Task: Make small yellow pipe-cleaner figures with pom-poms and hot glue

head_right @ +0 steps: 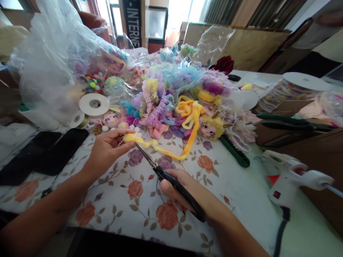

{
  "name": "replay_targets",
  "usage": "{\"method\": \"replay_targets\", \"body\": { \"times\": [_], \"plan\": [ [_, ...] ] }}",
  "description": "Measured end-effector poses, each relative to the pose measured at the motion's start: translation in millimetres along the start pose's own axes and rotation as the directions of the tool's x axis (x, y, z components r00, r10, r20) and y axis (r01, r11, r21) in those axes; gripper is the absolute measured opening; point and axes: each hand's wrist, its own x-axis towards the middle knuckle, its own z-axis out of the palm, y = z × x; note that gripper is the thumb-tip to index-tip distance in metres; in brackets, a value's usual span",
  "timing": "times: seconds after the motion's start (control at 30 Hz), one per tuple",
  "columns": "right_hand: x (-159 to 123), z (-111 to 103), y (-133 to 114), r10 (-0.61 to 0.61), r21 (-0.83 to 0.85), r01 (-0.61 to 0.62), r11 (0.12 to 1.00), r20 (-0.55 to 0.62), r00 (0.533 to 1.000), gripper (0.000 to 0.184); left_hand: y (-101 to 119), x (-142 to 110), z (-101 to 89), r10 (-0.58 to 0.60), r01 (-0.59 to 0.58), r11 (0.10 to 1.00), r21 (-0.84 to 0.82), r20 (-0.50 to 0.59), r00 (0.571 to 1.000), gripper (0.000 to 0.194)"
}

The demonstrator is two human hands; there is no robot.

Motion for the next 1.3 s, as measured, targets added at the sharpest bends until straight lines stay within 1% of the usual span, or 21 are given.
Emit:
{"method": "replay_targets", "body": {
  "times": [0.3, 0.43, 0.6, 0.73, 0.87, 0.97, 1.07, 1.23, 1.3],
  "plan": [
    [1.2, -1.5, 3.6, 0.026, -0.004, -0.026, 1.0, 0.04, 0.999, 0.073, 0.1, -1.9, 0.7, 0.019, -0.019, 0.999, 0.03, -0.008, 1.0, 0.029],
    [0.7, -2.3, 1.6, 0.052, -0.012, -0.052, 0.999, 0.023, 0.998, 0.074, 1.1, -2.0, 0.3, 0.003, -0.003, 1.0, 0.029, -0.004, 1.0, 0.029],
    [0.6, -1.6, -1.7, 0.048, -0.022, -0.047, 0.999, 0.019, 0.999, 0.076, 1.5, -2.3, 0.4, 0.0, -0.001, 0.999, 0.034, 0.012, 1.0, 0.029],
    [1.5, -2.5, 0.9, 0.038, -0.024, -0.037, 0.999, 0.031, 0.999, 0.075, 1.6, -2.3, -0.1, -0.016, 0.015, 0.999, 0.037, 0.028, 0.999, 0.029],
    [4.1, -4.4, 3.5, -0.006, -0.02, 0.007, 1.0, 0.055, 0.998, 0.071, 2.9, -2.2, -1.7, -0.032, 0.029, 0.998, 0.054, 0.057, 0.998, 0.029],
    [5.6, -3.9, 2.5, -0.035, -0.022, 0.036, 0.999, 0.037, 0.999, 0.069, 3.6, -1.3, -2.5, -0.064, 0.063, 0.998, 0.019, 0.072, 0.995, 0.03],
    [5.0, -1.3, -0.8, -0.02, -0.02, 0.021, 1.0, 0.036, 0.999, 0.07, 3.4, 0.0, -3.1, -0.076, 0.078, 0.997, -0.019, 0.086, 0.993, 0.029],
    [4.2, 2.0, -4.7, 0.014, -0.019, -0.015, 1.0, -0.013, 1.0, 0.073, 2.5, 1.0, -4.6, -0.098, 0.102, 0.994, -0.032, 0.114, 0.989, 0.03],
    [4.6, 1.6, -4.1, 0.032, -0.017, -0.032, 0.999, -0.001, 1.0, 0.074, 2.3, 1.3, -5.1, -0.101, 0.106, 0.994, -0.032, 0.118, 0.988, 0.03]
  ]
}}
